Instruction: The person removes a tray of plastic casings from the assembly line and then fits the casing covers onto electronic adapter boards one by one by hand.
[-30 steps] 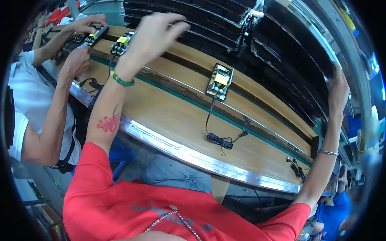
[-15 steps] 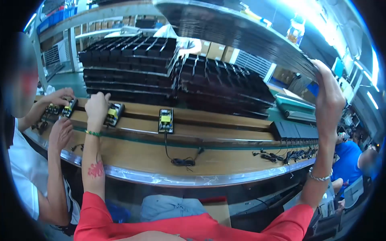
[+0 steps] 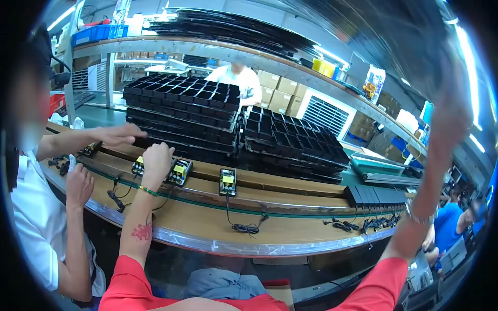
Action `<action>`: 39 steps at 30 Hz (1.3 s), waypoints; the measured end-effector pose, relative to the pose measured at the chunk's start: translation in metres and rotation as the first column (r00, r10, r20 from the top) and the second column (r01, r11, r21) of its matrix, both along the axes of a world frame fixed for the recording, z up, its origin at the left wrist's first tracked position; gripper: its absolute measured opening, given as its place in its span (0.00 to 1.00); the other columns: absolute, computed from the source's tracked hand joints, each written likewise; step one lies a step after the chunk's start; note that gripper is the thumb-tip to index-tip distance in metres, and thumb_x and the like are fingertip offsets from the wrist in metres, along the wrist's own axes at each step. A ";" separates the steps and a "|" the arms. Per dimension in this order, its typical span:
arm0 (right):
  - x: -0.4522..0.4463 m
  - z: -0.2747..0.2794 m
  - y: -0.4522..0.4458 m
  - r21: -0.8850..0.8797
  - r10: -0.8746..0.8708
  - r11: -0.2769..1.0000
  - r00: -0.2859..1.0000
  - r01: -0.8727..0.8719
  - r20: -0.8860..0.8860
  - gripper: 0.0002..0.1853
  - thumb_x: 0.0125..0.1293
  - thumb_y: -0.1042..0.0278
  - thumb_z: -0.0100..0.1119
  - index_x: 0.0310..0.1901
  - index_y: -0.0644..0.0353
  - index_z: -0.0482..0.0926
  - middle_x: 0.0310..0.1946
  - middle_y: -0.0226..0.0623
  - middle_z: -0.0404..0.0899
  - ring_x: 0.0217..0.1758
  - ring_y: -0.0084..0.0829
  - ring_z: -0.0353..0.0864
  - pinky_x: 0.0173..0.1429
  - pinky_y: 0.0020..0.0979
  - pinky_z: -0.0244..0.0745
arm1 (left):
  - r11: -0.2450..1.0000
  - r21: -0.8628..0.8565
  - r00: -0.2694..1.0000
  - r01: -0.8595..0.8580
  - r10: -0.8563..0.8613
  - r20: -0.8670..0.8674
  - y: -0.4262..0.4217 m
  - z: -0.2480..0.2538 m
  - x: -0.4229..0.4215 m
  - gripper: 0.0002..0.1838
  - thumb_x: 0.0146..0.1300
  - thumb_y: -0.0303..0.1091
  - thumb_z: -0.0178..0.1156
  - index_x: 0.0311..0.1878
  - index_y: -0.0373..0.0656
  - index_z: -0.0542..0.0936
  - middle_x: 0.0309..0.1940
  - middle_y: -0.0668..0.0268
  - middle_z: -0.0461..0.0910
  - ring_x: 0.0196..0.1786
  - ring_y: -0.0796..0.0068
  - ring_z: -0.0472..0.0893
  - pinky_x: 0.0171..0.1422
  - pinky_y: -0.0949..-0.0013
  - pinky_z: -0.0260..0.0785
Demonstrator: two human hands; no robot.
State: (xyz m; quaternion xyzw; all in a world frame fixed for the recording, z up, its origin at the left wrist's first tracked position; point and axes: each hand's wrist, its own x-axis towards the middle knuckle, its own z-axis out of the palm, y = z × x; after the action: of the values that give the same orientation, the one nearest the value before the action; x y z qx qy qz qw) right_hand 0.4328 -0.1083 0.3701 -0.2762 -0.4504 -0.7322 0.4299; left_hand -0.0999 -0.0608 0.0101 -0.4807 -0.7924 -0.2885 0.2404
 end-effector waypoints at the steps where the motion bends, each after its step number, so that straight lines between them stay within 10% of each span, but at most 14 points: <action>1: -0.026 0.012 0.023 0.007 0.091 0.996 0.995 -0.092 0.037 0.17 0.75 0.72 0.57 0.63 0.51 0.81 0.52 0.42 0.86 0.54 0.40 0.87 0.56 0.35 0.81 | 1.000 -0.021 1.000 -0.014 0.014 0.003 0.000 0.001 0.005 0.15 0.69 0.45 0.64 0.34 0.43 0.84 0.32 0.56 0.87 0.39 0.54 0.88 0.43 0.53 0.79; 6: -0.167 0.040 0.164 -0.398 0.715 0.640 0.699 -0.657 -0.004 0.16 0.72 0.65 0.60 0.59 0.58 0.82 0.52 0.49 0.84 0.58 0.46 0.82 0.65 0.40 0.73 | 1.000 0.002 0.999 -0.025 0.025 -0.027 0.005 -0.007 0.004 0.13 0.68 0.43 0.64 0.34 0.43 0.84 0.33 0.56 0.87 0.40 0.53 0.87 0.48 0.51 0.77; 10: -0.215 -0.018 0.235 -0.695 0.598 0.327 0.710 -0.640 -0.373 0.20 0.70 0.63 0.60 0.60 0.61 0.81 0.57 0.51 0.80 0.63 0.44 0.77 0.69 0.41 0.68 | 1.000 0.023 0.996 -0.003 0.005 -0.087 -0.005 -0.003 0.008 0.15 0.69 0.42 0.61 0.30 0.42 0.82 0.30 0.53 0.85 0.37 0.51 0.87 0.42 0.52 0.78; 17: -0.259 -0.088 0.223 -0.816 0.532 0.370 0.821 -0.445 -0.207 0.25 0.69 0.53 0.63 0.61 0.60 0.80 0.53 0.56 0.77 0.56 0.51 0.76 0.62 0.45 0.72 | 0.997 0.061 0.998 0.050 -0.052 0.040 -0.014 0.009 0.003 0.18 0.70 0.44 0.64 0.35 0.35 0.85 0.30 0.45 0.84 0.38 0.40 0.85 0.41 0.47 0.77; 21: -0.242 -0.149 0.182 -0.789 0.528 0.493 0.847 -0.367 -0.064 0.29 0.68 0.47 0.65 0.62 0.59 0.79 0.50 0.58 0.75 0.53 0.54 0.76 0.57 0.48 0.74 | 0.993 0.054 0.978 -0.108 0.116 -0.175 -0.023 0.010 -0.032 0.21 0.71 0.49 0.62 0.35 0.36 0.86 0.32 0.44 0.85 0.43 0.40 0.85 0.44 0.44 0.77; 25: -0.203 -0.252 0.179 -0.869 0.150 0.430 0.968 -0.246 -0.199 0.32 0.68 0.41 0.66 0.63 0.58 0.78 0.47 0.61 0.74 0.49 0.58 0.75 0.53 0.51 0.76 | 0.944 -0.129 0.952 -0.304 0.297 -0.071 -0.035 0.010 -0.040 0.25 0.74 0.53 0.58 0.35 0.37 0.84 0.35 0.45 0.86 0.42 0.40 0.87 0.47 0.46 0.80; 27: -0.191 -0.289 0.199 -0.908 -0.027 0.310 0.952 -0.282 -0.305 0.43 0.60 0.27 0.65 0.67 0.52 0.76 0.59 0.66 0.68 0.63 0.64 0.69 0.59 0.59 0.73 | 0.950 -0.153 0.962 -0.272 0.269 -0.042 -0.031 0.012 -0.034 0.26 0.74 0.54 0.57 0.36 0.36 0.84 0.36 0.44 0.86 0.42 0.38 0.86 0.46 0.44 0.80; 33: -0.196 -0.324 0.227 -0.752 -0.027 0.532 0.880 -0.389 -0.475 0.43 0.61 0.26 0.63 0.53 0.68 0.77 0.57 0.67 0.67 0.60 0.59 0.66 0.55 0.61 0.67 | 0.960 -0.170 0.975 -0.223 0.223 -0.023 -0.024 0.012 -0.033 0.25 0.74 0.51 0.57 0.35 0.35 0.83 0.35 0.41 0.85 0.43 0.35 0.85 0.47 0.42 0.78; 39: -0.178 -0.329 0.235 -0.745 -0.003 0.290 0.778 -0.601 -0.628 0.37 0.62 0.41 0.72 0.52 0.72 0.73 0.54 0.64 0.67 0.59 0.57 0.66 0.57 0.64 0.66 | 0.976 -0.198 0.996 0.094 -0.092 0.023 -0.021 0.017 -0.002 0.22 0.73 0.47 0.59 0.40 0.32 0.86 0.37 0.39 0.84 0.44 0.38 0.84 0.50 0.47 0.77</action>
State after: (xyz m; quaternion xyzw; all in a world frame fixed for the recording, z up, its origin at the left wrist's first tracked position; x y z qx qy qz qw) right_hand 0.2549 0.1267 0.0412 -0.5583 -0.6916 -0.1423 0.4356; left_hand -0.1020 -0.0821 0.0274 -0.5369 -0.7956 -0.2220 0.1719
